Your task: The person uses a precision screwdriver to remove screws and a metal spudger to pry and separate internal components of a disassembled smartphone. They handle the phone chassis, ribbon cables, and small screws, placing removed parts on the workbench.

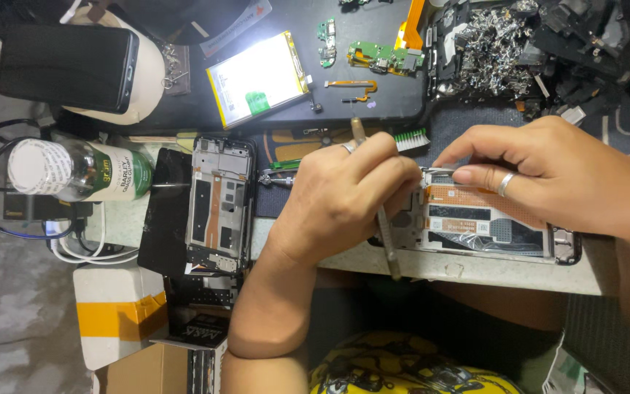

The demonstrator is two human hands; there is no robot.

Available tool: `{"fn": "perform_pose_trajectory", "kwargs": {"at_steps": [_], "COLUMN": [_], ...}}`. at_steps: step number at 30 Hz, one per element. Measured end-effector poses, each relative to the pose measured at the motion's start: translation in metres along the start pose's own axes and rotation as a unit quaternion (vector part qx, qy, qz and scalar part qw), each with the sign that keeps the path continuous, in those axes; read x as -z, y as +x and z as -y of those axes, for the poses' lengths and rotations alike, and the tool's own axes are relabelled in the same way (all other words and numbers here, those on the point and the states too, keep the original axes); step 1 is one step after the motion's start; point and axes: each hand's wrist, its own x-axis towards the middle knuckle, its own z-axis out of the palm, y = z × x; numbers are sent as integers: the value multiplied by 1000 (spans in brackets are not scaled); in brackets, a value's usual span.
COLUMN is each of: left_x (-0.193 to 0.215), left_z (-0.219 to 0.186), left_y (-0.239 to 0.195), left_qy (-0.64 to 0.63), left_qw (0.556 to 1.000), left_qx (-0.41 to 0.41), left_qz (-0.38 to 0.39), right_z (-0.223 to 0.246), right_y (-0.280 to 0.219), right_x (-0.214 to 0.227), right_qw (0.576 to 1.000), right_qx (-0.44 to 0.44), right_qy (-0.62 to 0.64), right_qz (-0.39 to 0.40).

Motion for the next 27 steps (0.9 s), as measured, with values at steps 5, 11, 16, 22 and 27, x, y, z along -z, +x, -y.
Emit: {"fn": "perform_pose_trajectory", "kwargs": {"at_steps": [5,11,16,22,27], "left_x": [2,2,2,-5,2], "left_z": [0,2,4,5,-1], "left_y": [0,0,-3,-3,-14], "left_qy": [-33,-33,-29,-185,-195], "left_qw": [999,998,998,973,957], "left_qx": [-34,-47,-48,54,134], "left_qz": [17,36,31,-124,-166], "right_z": [-5,-21,-28,-26,-15], "right_y": [-1,4,8,9,7], "right_x": [-3,-8,-7,-4,-4], "right_qw": [998,972,958,965,950], "right_qx": [51,226,276,247,306], "right_qy": [-24,-13,-34,-64,-18], "right_qz": [-28,-65,-64,-62,-50]}}
